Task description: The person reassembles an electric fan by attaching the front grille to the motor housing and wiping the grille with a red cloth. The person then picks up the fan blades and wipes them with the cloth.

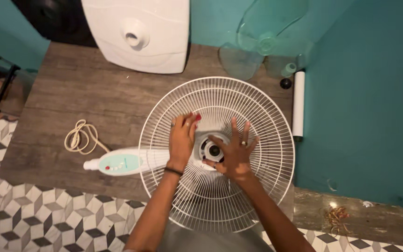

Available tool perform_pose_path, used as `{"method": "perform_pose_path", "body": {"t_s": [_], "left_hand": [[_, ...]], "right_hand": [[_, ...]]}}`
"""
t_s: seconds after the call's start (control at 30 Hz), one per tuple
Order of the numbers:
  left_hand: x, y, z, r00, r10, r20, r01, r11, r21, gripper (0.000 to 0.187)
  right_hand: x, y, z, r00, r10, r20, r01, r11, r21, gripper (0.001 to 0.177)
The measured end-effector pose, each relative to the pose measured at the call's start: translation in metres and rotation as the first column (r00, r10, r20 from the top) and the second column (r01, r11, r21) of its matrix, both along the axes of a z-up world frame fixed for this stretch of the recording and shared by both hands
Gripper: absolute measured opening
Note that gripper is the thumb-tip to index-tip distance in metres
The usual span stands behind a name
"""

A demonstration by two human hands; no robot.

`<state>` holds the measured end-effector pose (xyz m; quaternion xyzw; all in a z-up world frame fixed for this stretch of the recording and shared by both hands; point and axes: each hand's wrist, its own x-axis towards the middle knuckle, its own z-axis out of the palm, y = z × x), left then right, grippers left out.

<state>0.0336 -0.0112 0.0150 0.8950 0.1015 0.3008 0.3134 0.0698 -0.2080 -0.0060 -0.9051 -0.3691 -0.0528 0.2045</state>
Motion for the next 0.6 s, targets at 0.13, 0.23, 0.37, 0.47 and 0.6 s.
{"method": "perform_pose_path", "body": {"t_s": [0.13,0.23,0.37,0.47,0.6], "left_hand": [[-0.034,-0.029,0.005,0.985,-0.015,-0.174,0.022,0.999,0.040,0.033],[-0.044,-0.037,0.007,0.988,-0.092,-0.124,0.104,0.990,0.096,0.033],[-0.015,-0.020,0.003,0.975,-0.216,-0.059,0.220,0.972,0.076,0.030],[0.016,-0.003,-0.001,0.980,-0.186,-0.068,0.173,0.971,-0.164,0.025],[0.059,0.017,-0.001,0.996,-0.051,-0.070,0.053,0.998,0.028,0.014]], "right_hand": [[0.000,0.000,-0.007,0.996,-0.031,0.090,0.035,0.998,-0.043,0.088],[0.002,0.000,-0.011,0.999,-0.043,-0.014,0.041,0.991,-0.125,0.086],[0.004,-0.001,-0.013,0.999,-0.040,0.037,0.043,0.994,-0.104,0.087],[0.004,0.000,-0.011,0.999,-0.016,-0.037,0.013,0.996,-0.089,0.088],[0.006,-0.001,-0.004,0.995,-0.036,-0.093,0.025,0.993,-0.119,0.086]]}}
